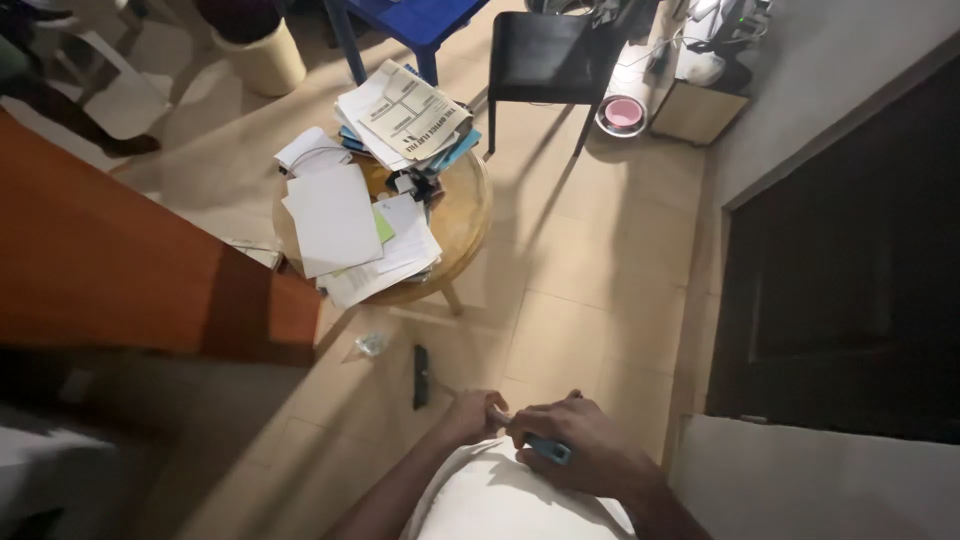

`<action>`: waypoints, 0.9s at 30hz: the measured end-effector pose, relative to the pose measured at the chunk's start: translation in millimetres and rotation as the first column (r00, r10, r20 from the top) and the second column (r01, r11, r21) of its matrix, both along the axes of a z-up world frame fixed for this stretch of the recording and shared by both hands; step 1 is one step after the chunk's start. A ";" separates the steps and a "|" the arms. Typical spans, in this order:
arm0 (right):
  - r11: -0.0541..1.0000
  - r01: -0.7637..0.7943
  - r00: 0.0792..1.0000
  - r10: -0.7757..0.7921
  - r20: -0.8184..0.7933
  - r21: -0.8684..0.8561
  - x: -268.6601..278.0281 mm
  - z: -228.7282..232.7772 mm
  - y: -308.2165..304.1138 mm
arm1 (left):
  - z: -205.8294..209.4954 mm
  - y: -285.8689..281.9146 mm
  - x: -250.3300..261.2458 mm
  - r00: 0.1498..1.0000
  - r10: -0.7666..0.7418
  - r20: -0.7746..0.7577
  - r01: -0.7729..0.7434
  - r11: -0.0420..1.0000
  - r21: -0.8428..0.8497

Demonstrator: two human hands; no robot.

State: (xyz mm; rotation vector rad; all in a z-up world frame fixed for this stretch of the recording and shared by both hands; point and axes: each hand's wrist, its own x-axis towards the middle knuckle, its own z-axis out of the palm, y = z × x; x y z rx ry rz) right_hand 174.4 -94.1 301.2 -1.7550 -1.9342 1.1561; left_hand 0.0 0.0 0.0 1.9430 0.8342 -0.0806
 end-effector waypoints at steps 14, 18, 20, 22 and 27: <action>0.981 0.151 0.982 -0.164 0.099 0.123 29.2 -6.9 -68.9 | -5.1 -50.0 119.4 0.937 -0.267 0.224 0.255 0.963 0.082; 0.959 0.278 0.960 -0.280 0.021 0.060 52.3 23.9 -85.1 | 22.6 -66.5 138.6 0.971 -0.188 0.151 0.179 0.981 0.071; 0.949 0.311 0.950 -0.308 -0.054 0.060 60.9 17.5 -95.4 | 32.1 -69.8 140.2 0.974 -0.184 0.131 0.170 0.979 0.108; 0.938 0.342 0.934 -0.334 -0.128 0.049 68.3 11.4 -108.4 | 46.9 -81.6 137.9 0.978 -0.177 0.110 0.161 0.977 0.139; 0.921 0.388 0.889 -0.361 -0.281 0.043 82.4 1.9 -120.5 | 58.5 -99.5 130.7 0.990 -0.123 -0.073 0.129 0.988 0.080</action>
